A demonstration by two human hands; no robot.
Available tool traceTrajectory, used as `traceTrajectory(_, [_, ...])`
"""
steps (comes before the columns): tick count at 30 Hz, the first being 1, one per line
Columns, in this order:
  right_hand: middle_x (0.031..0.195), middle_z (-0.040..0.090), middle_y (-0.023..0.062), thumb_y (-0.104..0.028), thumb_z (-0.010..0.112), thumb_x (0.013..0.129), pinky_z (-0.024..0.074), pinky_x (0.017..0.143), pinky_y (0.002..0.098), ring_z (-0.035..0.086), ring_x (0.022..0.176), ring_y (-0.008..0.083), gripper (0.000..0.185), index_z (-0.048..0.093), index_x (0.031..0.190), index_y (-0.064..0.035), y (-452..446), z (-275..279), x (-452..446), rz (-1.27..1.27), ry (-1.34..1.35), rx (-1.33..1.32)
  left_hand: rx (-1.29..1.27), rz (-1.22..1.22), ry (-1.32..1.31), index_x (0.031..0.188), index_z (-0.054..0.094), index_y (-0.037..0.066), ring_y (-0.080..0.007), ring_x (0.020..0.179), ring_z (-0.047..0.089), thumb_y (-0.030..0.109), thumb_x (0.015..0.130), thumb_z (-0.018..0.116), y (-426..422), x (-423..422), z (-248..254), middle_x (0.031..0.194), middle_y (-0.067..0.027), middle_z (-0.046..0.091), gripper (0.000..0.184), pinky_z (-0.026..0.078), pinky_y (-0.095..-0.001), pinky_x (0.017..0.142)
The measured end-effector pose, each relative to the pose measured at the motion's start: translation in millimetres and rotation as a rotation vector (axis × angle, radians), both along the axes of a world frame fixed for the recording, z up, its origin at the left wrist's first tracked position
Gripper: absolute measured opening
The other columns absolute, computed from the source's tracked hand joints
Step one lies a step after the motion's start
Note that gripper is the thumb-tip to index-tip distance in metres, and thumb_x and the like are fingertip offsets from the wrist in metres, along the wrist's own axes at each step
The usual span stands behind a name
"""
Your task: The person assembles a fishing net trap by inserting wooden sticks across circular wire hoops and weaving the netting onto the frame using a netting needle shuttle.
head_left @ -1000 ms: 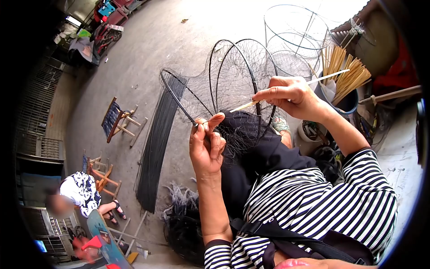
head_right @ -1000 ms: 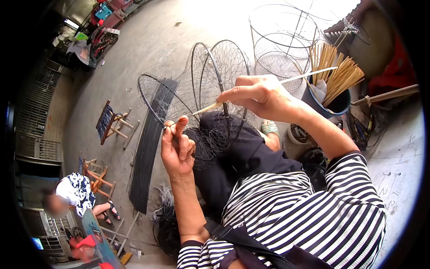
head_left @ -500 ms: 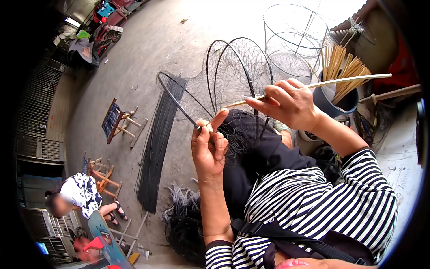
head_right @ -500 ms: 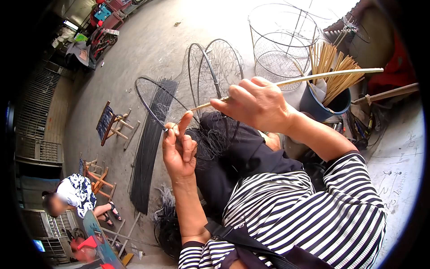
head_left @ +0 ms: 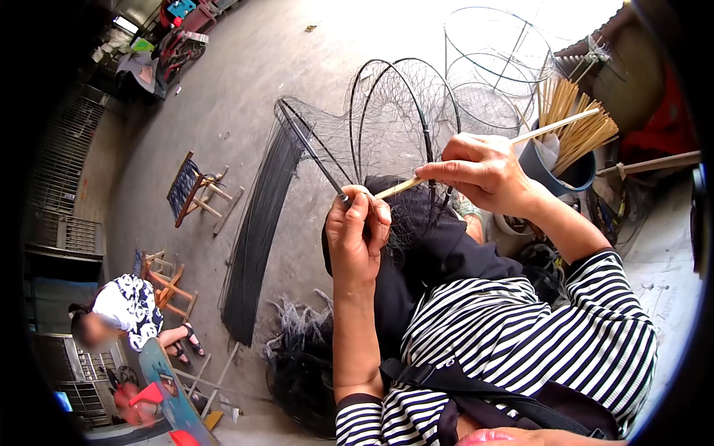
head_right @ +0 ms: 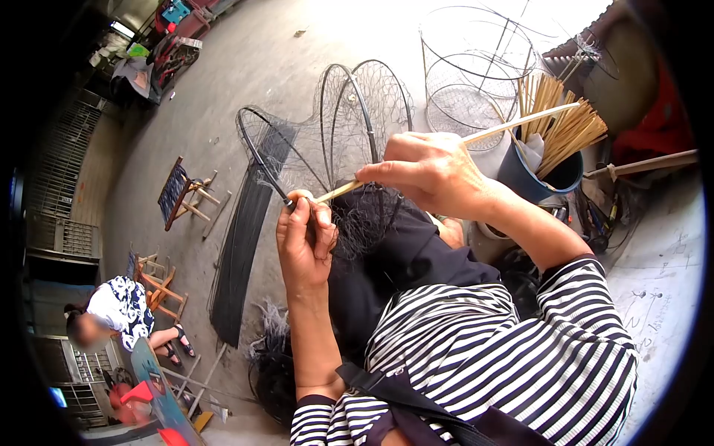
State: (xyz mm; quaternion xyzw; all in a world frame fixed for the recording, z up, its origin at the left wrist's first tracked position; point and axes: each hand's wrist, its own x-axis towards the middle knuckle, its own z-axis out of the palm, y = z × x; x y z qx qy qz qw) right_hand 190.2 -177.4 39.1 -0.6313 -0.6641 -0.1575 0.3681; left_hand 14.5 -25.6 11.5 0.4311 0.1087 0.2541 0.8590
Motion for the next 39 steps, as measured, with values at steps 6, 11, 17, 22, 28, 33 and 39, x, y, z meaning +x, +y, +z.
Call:
traceTrajectory(6, [0.071,0.052,0.0012,-0.006,0.07,0.074,0.0413,0.048,0.0303,0.054,0.059,0.016,0.04,0.068,0.113,-0.0165,7,-3,-10,0.086,0.031,0.035,0.005,0.023,0.056,0.093,0.053,0.007,-0.0031,0.047,0.042,0.014,0.096,0.054,-7,1,0,0.067,-0.0026,0.054,0.008,0.032,-0.0147,0.04])
traceTrajectory(11, [0.071,0.052,0.0032,-0.003,0.067,0.08,0.0463,0.055,0.0341,0.056,0.061,0.02,0.041,0.065,0.118,-0.0185,28,4,-38,0.19,0.494,0.094,0.133,0.018,0.128,0.096,0.057,0.004,-0.0046,0.056,0.051,0.007,0.092,0.056,-12,-2,3,0.076,-0.004,0.059,0.005,0.036,-0.0164,0.043])
traceTrajectory(17, [0.071,0.051,0.0035,0.004,0.062,0.065,0.0421,0.05,0.0296,0.051,0.058,0.0179,0.051,0.071,0.111,-0.0165,21,-4,-29,0.165,0.071,0.169,-0.007,0.128,-0.038,0.104,0.06,0.001,-0.0121,0.065,0.055,0.008,0.086,0.056,17,-22,6,0.093,-0.0133,0.065,0.02,0.039,-0.0199,0.046])
traceTrajectory(22, [0.072,0.048,0.0007,-0.014,0.062,0.073,0.0405,0.048,0.0293,0.049,0.057,0.0155,0.044,0.069,0.115,-0.025,12,-8,-25,0.152,-0.126,0.102,-0.015,0.155,-0.019,0.101,0.063,0.003,-0.0108,0.061,0.052,0.017,0.09,0.062,25,-25,-6,0.094,-0.0126,0.066,0.018,0.038,-0.0205,0.043])
traceTrajectory(28, [0.071,0.047,0.0004,-0.006,0.065,0.068,0.0411,0.048,0.0303,0.05,0.057,0.0162,0.052,0.068,0.116,-0.0247,9,-11,-27,0.108,-0.055,0.072,-0.02,0.142,-0.051,0.092,0.066,0.006,-0.01,0.056,0.049,0.019,0.09,0.064,24,-23,-10,0.092,-0.0112,0.066,0.014,0.036,-0.0194,0.042])
traceTrajectory(33, [0.07,0.048,0.0018,0.003,0.065,0.065,0.0411,0.046,0.0308,0.051,0.055,0.0176,0.056,0.067,0.116,-0.0203,12,-7,-33,0.023,0.04,0.044,-0.082,0.065,-0.15,0.093,0.066,0.006,-0.011,0.06,0.049,0.023,0.088,0.066,23,-22,-14,0.098,-0.0104,0.067,0.017,0.037,-0.0203,0.046])
traceTrajectory(39, [0.072,0.048,0.0001,0.0,0.064,0.065,0.0437,0.049,0.0326,0.054,0.061,0.0179,0.06,0.064,0.12,-0.0253,9,-5,-31,-0.028,-0.002,-0.053,-0.106,0.028,-0.216,0.092,0.065,0.008,-0.0109,0.062,0.049,0.025,0.088,0.066,23,-21,-17,0.111,-0.0127,0.066,0.018,0.037,-0.0196,0.048])
